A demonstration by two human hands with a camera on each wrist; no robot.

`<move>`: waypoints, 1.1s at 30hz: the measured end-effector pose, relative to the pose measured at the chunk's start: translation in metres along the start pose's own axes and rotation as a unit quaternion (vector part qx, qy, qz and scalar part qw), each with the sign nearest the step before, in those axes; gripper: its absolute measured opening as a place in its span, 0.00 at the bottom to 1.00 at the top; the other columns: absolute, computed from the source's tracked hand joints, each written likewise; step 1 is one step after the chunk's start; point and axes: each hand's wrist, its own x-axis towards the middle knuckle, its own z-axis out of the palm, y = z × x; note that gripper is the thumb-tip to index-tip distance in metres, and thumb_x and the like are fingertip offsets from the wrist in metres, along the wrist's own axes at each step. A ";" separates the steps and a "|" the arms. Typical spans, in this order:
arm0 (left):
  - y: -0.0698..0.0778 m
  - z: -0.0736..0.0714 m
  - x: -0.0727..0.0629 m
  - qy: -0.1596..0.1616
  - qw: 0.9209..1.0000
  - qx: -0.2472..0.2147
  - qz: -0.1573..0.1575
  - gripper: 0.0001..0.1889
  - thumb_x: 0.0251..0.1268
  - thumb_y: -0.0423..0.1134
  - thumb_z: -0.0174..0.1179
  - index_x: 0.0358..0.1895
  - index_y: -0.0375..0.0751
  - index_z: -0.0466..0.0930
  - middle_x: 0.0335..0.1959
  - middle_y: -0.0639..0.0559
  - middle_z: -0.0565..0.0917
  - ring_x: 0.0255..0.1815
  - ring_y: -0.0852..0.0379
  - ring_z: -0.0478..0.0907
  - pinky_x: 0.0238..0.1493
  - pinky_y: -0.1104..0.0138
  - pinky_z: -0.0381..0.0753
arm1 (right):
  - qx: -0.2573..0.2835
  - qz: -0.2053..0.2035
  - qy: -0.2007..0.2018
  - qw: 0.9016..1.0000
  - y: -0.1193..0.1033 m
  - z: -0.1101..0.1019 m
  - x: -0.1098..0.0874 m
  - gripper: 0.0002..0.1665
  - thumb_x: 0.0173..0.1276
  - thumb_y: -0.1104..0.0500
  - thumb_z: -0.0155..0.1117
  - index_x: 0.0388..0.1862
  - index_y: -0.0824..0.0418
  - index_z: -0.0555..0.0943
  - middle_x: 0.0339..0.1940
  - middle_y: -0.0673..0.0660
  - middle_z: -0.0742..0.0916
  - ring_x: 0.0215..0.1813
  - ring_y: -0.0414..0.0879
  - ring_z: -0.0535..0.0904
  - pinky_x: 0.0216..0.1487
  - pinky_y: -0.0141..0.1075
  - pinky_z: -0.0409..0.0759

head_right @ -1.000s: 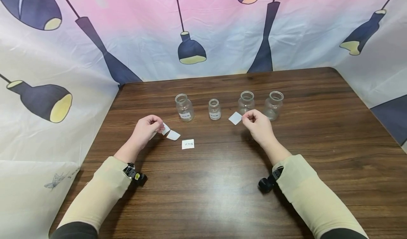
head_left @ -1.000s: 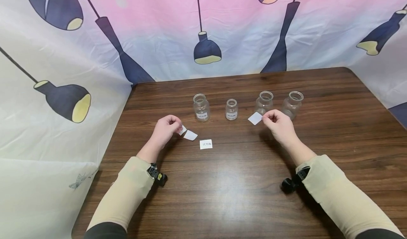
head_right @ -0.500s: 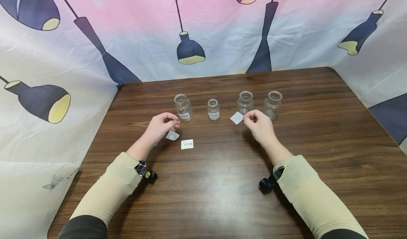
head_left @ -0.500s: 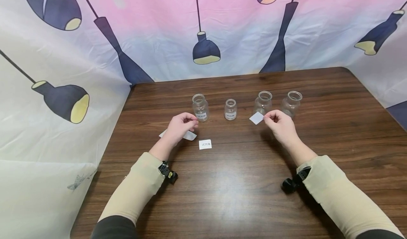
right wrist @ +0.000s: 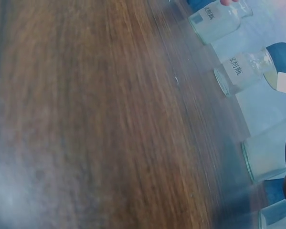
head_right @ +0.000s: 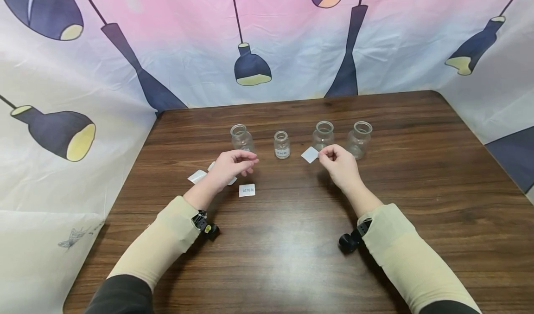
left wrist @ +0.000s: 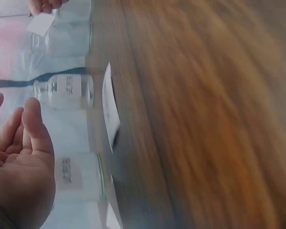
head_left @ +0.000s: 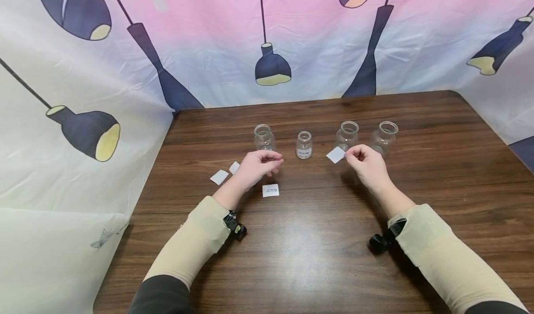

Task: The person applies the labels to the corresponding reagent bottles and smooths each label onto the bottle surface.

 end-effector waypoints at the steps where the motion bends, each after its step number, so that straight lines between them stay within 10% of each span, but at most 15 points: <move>1: 0.001 0.002 0.002 -0.006 1.000 0.000 0.000 0.14 0.64 0.32 0.57 0.50 0.27 0.77 0.46 0.34 0.81 0.36 0.44 0.81 0.32 0.67 0.79 | 0.001 -0.001 0.000 1.000 0.000 0.000 0.000 0.08 0.63 0.63 0.61 0.32 0.70 0.78 0.20 0.44 0.76 0.24 0.34 0.68 0.25 0.25 0.65; 33: 0.029 0.072 0.031 -0.112 0.993 -0.016 0.024 0.16 0.64 0.32 0.58 0.54 0.31 0.76 0.49 0.39 0.81 0.40 0.48 0.82 0.36 0.67 0.80 | 0.110 0.015 -0.057 0.992 -0.007 0.012 -0.003 0.08 0.65 0.67 0.60 0.36 0.75 0.76 0.24 0.53 0.84 0.27 0.40 0.81 0.31 0.33 0.80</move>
